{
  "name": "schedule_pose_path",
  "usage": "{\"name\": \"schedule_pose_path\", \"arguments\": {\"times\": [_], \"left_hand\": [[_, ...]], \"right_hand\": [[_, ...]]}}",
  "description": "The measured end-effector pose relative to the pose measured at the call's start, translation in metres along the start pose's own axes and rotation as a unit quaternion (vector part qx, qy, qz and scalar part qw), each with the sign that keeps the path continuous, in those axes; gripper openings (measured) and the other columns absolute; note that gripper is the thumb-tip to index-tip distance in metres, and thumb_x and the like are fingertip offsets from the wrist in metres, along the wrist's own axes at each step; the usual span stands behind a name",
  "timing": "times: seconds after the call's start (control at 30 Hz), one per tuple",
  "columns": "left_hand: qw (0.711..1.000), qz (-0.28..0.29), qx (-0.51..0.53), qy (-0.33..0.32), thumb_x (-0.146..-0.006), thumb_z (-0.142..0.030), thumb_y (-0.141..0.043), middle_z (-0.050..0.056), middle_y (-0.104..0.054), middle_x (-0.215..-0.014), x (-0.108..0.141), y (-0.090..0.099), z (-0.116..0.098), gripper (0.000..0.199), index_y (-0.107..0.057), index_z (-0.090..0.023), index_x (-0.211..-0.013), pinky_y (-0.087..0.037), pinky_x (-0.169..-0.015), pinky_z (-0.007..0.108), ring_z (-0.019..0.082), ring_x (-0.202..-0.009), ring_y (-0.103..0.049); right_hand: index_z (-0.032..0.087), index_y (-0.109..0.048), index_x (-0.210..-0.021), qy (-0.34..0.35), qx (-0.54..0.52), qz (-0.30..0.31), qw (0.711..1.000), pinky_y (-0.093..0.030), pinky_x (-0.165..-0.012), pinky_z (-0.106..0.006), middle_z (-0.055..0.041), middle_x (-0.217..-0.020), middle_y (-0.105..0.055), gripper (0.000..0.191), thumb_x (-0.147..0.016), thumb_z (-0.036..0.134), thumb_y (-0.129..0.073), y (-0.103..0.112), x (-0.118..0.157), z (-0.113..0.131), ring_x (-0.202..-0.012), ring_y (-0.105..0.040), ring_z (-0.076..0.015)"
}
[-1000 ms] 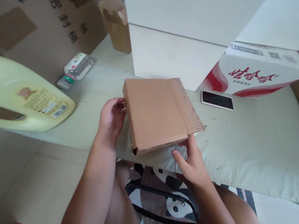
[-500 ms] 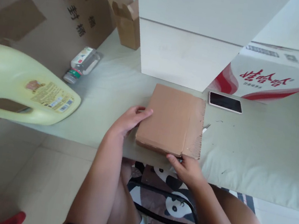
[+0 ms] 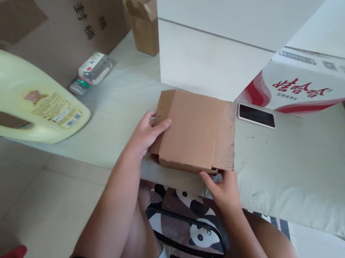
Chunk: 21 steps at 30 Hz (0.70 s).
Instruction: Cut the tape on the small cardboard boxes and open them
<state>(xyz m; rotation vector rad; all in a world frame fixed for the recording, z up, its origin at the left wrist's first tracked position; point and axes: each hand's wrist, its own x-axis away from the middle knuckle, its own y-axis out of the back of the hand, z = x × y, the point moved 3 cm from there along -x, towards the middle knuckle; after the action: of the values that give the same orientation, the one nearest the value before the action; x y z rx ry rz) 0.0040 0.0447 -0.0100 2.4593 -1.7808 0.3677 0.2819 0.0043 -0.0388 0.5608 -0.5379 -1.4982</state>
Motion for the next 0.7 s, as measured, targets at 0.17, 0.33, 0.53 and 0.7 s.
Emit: {"name": "schedule_pose_path", "arguments": {"times": [0.17, 0.33, 0.53, 0.7], "left_hand": [[0.962, 0.179, 0.201, 0.044, -0.081, -0.062, -0.063, 0.009, -0.073, -0.118, 0.007, -0.003, -0.008, 0.066, -0.056, -0.027, -0.137, -0.055, -0.081, 0.04, 0.032, -0.109, -0.07], [0.943, 0.293, 0.133, 0.085, -0.086, -0.072, -0.057, 0.007, -0.075, -0.112, 0.014, -0.012, -0.001, 0.083, -0.034, -0.04, -0.158, -0.055, -0.076, 0.038, 0.028, -0.093, -0.071], [0.976, 0.21, 0.004, 0.049, -0.082, -0.044, -0.072, 0.007, -0.076, -0.089, 0.011, -0.006, 0.006, 0.044, -0.073, -0.027, -0.122, -0.057, -0.074, 0.039, 0.025, -0.077, -0.069], [0.984, 0.172, 0.005, -0.034, -0.073, -0.028, -0.075, 0.004, -0.072, -0.079, 0.006, -0.007, -0.002, 0.029, -0.075, -0.022, -0.101, -0.056, -0.087, 0.04, 0.025, -0.089, -0.07]], "right_hand": [[0.022, -0.06, -0.084, -0.087, -0.113, -0.099, 0.985, -0.05, -0.069, -0.037, -0.0033, -0.077, -0.067, 0.04, -0.063, 0.048, -0.082, 0.008, 0.002, -0.011, -0.073, -0.062, -0.0228], [0.022, -0.06, -0.085, -0.089, -0.195, -0.125, 0.969, -0.049, -0.075, -0.033, -0.0003, -0.081, -0.066, 0.035, -0.071, 0.05, -0.075, 0.014, -0.001, -0.01, -0.08, -0.061, -0.0193], [0.022, -0.056, -0.073, -0.136, -0.279, -0.195, 0.93, -0.048, -0.062, -0.027, 0.0023, -0.067, -0.057, 0.038, -0.077, 0.059, -0.065, 0.015, -0.001, 0.0, -0.068, -0.056, -0.0154], [0.022, -0.064, -0.075, -0.136, -0.421, -0.225, 0.868, -0.056, -0.071, -0.027, 0.0012, -0.077, -0.067, 0.029, -0.06, 0.042, -0.08, 0.017, -0.002, 0.01, -0.076, -0.064, -0.0156]]}}
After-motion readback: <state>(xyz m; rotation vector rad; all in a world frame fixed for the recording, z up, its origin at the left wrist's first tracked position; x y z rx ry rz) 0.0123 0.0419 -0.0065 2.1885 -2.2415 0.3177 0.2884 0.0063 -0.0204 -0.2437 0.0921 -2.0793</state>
